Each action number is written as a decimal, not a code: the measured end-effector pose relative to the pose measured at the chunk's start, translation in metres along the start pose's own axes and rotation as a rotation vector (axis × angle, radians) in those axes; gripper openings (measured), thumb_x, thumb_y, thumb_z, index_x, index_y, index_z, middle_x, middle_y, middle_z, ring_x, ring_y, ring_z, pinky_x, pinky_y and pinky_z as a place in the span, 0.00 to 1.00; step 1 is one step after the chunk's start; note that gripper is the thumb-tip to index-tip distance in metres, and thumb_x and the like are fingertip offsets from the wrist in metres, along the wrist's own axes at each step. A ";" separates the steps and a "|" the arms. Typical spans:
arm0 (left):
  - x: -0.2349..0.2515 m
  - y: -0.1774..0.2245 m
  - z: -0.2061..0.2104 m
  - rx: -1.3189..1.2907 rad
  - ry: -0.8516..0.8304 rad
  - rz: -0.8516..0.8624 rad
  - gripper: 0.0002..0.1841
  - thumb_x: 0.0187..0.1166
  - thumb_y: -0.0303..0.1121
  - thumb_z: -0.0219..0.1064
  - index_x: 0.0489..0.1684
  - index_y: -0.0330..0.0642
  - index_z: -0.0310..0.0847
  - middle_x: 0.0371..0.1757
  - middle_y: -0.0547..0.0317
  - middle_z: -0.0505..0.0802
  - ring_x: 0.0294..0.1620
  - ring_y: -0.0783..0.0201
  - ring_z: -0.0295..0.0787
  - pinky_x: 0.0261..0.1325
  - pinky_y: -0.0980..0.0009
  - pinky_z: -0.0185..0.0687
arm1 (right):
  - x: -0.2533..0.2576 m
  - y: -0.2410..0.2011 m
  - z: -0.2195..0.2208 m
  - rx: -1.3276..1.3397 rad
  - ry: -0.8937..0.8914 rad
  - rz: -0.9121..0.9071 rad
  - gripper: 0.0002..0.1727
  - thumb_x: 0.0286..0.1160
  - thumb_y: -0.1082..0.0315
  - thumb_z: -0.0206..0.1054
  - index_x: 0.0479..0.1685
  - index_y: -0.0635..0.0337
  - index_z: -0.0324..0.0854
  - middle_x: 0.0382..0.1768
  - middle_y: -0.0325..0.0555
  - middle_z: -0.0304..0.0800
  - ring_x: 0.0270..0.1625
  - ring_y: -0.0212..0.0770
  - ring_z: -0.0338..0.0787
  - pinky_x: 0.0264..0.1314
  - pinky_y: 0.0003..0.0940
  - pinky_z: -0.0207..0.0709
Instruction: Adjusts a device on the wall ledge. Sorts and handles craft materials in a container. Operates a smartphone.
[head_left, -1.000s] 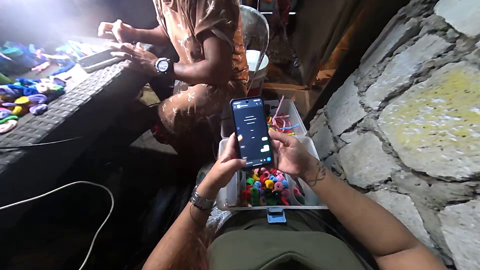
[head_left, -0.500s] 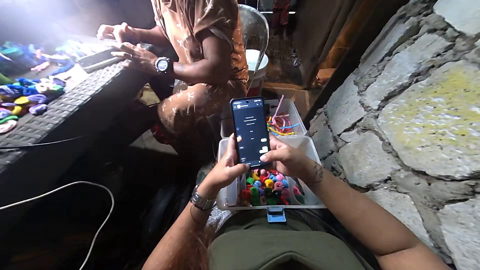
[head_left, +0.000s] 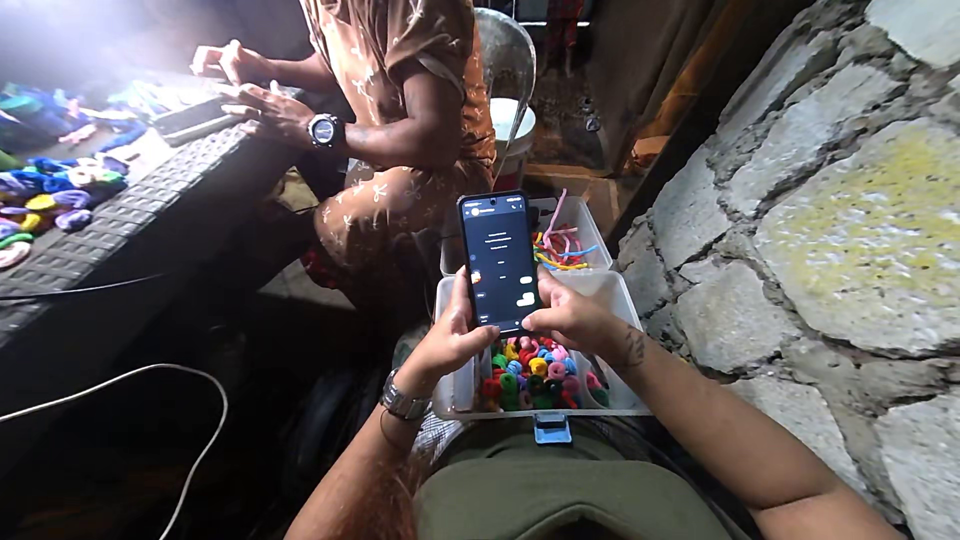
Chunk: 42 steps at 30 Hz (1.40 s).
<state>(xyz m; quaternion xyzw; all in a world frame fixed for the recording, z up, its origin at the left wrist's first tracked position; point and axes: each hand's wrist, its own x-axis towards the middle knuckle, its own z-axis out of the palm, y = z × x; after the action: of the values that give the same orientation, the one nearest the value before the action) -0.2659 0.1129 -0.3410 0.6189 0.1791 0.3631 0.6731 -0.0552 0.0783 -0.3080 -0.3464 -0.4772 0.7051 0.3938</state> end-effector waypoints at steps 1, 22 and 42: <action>0.000 0.000 0.000 0.000 -0.002 0.003 0.51 0.69 0.23 0.64 0.89 0.46 0.25 0.69 0.63 0.84 0.61 0.67 0.90 0.60 0.66 0.91 | 0.000 0.000 0.000 0.000 0.000 -0.001 0.37 0.66 0.82 0.57 0.79 0.52 0.50 0.52 0.40 0.87 0.41 0.32 0.92 0.41 0.26 0.89; 0.001 0.001 0.001 0.044 0.010 0.022 0.48 0.71 0.23 0.62 0.89 0.41 0.28 0.69 0.60 0.83 0.62 0.67 0.90 0.62 0.66 0.91 | 0.001 0.005 -0.002 -0.027 -0.022 -0.067 0.41 0.64 0.79 0.61 0.81 0.52 0.47 0.55 0.40 0.86 0.42 0.32 0.93 0.41 0.27 0.89; 0.001 0.001 0.003 -0.074 0.036 0.013 0.31 0.81 0.27 0.50 0.84 0.48 0.42 0.60 0.64 0.88 0.50 0.68 0.93 0.46 0.69 0.92 | 0.003 0.006 0.009 -0.098 0.130 -0.072 0.27 0.79 0.75 0.59 0.77 0.57 0.56 0.49 0.42 0.90 0.40 0.32 0.93 0.37 0.26 0.89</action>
<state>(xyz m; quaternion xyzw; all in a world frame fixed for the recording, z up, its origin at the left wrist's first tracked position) -0.2636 0.1111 -0.3395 0.5880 0.1736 0.3849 0.6899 -0.0656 0.0755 -0.3107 -0.3930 -0.4969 0.6421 0.4317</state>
